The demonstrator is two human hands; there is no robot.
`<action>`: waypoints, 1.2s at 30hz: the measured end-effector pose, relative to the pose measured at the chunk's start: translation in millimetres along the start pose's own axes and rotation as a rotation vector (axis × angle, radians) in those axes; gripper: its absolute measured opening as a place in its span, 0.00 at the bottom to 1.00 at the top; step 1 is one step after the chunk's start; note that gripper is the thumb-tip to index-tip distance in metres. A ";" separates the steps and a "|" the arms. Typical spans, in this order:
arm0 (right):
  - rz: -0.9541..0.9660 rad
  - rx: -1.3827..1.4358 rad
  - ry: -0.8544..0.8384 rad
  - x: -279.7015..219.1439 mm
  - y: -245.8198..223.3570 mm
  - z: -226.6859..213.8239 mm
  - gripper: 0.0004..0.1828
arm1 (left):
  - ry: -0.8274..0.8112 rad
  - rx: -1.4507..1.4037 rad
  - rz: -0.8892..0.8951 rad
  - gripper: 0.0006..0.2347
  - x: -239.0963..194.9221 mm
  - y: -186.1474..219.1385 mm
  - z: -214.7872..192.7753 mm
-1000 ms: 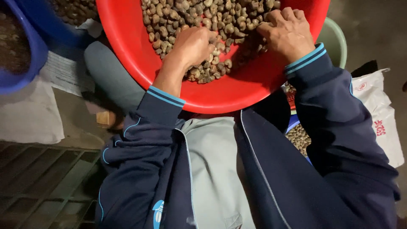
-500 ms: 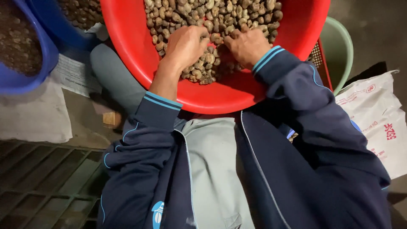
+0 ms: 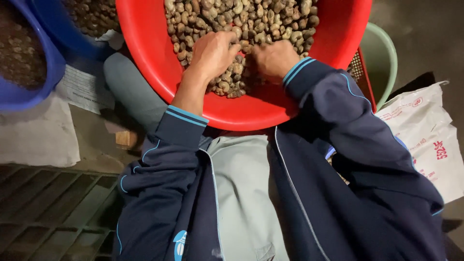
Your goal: The person sits on the floor and sorts nuts by hand from a large red basin into a smaller red basket. They repeatedly scoop and transfer the nuts, occasionally picking out individual pieces.
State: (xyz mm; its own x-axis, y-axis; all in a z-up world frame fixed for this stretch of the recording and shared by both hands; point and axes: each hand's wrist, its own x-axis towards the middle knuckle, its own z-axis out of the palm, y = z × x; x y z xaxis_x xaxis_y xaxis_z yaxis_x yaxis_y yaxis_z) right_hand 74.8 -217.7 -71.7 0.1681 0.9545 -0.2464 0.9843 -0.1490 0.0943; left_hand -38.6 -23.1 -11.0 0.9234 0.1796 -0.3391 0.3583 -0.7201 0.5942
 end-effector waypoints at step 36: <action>0.112 0.204 0.075 31.4 -40.4 -22.8 0.18 | 0.275 -1.652 -0.153 0.19 -2.5 5.7 -44.3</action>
